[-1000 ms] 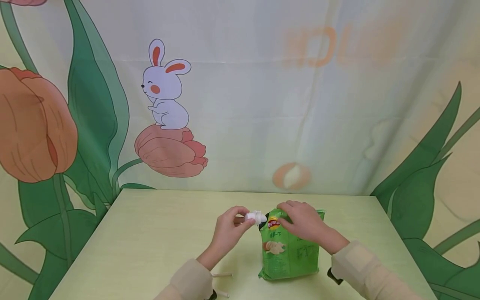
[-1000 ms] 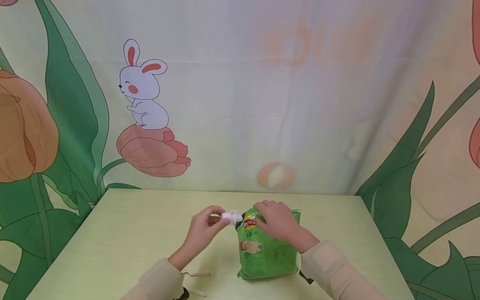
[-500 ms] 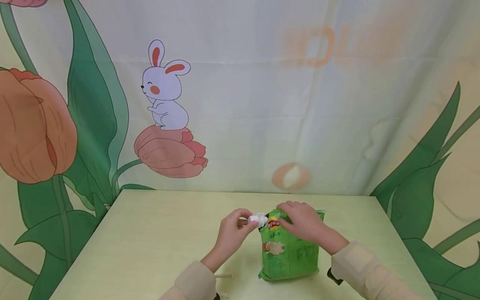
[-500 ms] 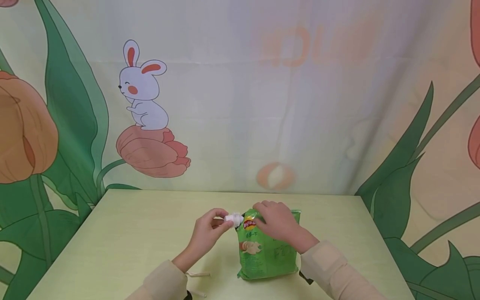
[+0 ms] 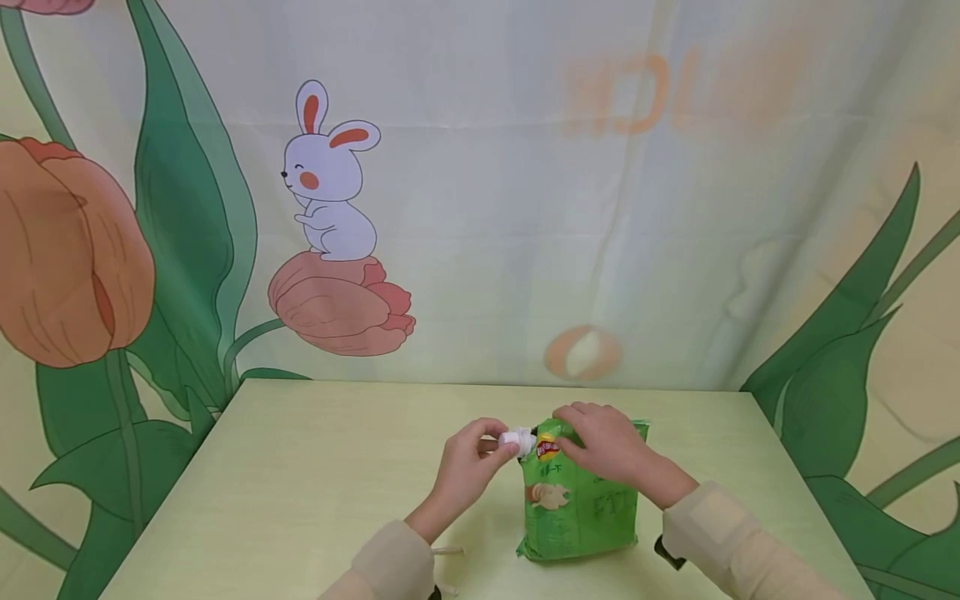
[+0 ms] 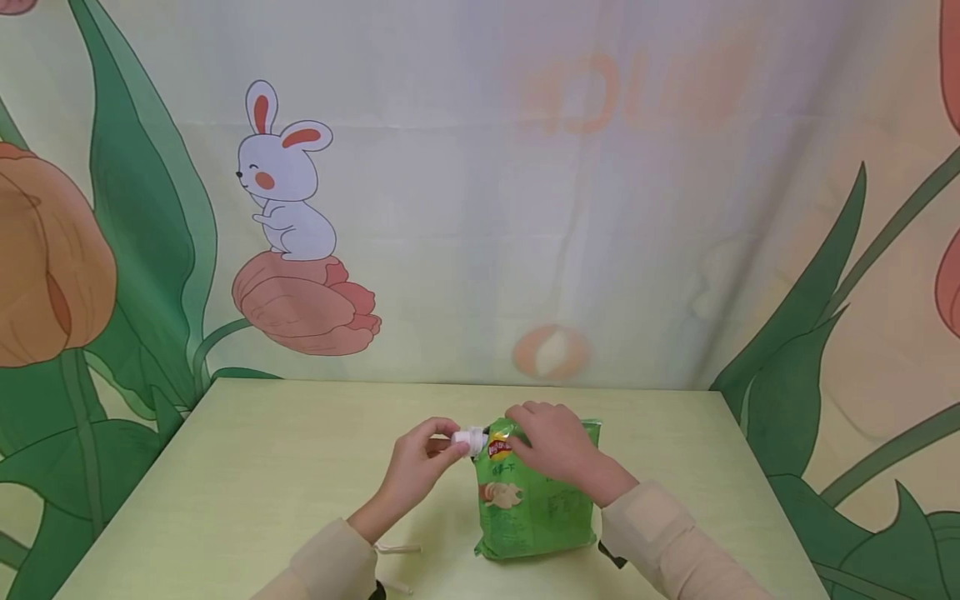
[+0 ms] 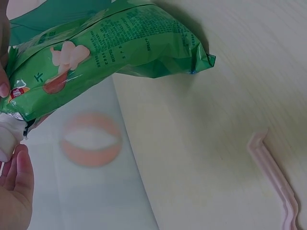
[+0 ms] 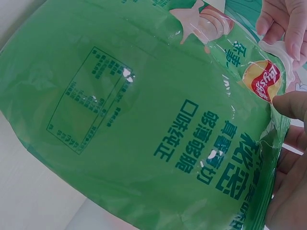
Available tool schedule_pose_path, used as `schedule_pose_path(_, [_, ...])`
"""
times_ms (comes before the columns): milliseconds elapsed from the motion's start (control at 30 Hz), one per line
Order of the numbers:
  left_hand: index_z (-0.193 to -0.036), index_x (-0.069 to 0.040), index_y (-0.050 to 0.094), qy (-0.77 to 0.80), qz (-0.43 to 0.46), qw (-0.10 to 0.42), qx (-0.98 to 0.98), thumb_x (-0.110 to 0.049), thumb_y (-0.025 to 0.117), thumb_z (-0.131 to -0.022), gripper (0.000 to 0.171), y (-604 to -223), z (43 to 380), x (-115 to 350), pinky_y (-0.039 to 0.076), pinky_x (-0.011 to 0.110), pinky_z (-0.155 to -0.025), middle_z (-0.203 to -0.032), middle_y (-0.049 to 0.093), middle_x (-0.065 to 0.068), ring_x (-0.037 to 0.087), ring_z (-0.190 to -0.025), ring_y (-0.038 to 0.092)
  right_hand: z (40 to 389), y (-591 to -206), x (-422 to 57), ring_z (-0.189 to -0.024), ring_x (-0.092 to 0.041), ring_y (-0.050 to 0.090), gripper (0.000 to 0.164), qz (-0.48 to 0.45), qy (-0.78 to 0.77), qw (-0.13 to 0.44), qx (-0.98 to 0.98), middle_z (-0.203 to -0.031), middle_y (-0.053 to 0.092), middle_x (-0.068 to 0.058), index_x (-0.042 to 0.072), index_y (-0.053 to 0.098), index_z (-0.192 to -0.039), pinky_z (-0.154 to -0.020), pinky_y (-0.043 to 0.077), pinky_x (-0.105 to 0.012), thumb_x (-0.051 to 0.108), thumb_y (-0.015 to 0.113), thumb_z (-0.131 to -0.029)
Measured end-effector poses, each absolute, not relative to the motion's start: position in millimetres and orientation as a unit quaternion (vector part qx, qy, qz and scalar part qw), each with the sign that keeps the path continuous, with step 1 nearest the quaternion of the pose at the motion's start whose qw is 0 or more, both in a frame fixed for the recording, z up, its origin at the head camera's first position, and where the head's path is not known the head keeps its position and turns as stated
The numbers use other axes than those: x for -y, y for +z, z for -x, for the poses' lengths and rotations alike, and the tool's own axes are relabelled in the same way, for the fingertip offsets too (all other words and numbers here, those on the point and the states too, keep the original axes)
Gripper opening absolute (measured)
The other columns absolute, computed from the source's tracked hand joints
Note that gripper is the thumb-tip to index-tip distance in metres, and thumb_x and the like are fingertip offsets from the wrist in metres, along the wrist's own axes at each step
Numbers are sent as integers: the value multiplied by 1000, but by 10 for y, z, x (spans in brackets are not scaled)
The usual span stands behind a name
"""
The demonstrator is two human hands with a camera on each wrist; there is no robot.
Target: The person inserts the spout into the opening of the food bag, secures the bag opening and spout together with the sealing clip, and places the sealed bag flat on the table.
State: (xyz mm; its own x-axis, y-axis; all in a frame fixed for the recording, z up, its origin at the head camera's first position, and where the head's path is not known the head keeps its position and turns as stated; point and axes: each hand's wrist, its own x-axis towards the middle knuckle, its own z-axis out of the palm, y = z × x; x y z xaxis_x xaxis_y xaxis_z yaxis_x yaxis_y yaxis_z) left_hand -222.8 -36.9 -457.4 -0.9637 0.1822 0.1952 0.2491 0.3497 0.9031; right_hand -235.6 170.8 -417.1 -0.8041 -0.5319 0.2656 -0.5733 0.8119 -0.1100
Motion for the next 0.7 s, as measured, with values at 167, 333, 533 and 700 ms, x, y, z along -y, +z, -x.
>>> schedule_pose_path(167, [-98,-11,58,-549,135,32,824,-28,62,-81,25,-4564,2230,362,51,19,-67,-96,59,4,16,-86,62,2361,-4177,-1708,-86,-18,60,33,-293,91,113,945,-100,63,-3,9,58,-108,-74,48,-38,29,60,-82])
schedule_pose_path(333, [-98,-10,58,-536,143,43,831,-25,63,-81,23,-4561,2233,350,50,17,-67,-96,59,4,16,-87,62,2364,-4181,-1709,-87,-19,60,33,-291,92,111,946,-101,63,-4,9,58,-108,-74,48,-39,29,60,-82])
schedule_pose_path(533, [-98,-9,58,-511,165,47,842,-22,64,-80,23,-4544,2222,334,49,16,-67,-96,58,4,17,-90,61,2353,-4167,-1703,-87,-19,60,32,-285,91,104,949,-101,63,-4,10,58,-108,-75,48,-39,28,60,-83])
schedule_pose_path(700, [-99,-9,58,-502,167,42,848,-22,64,-81,24,-4535,2214,322,49,15,-67,-96,58,3,17,-91,61,2335,-4145,-1688,-86,-19,60,31,-283,93,100,949,-101,63,-4,9,58,-108,-76,48,-39,28,60,-83])
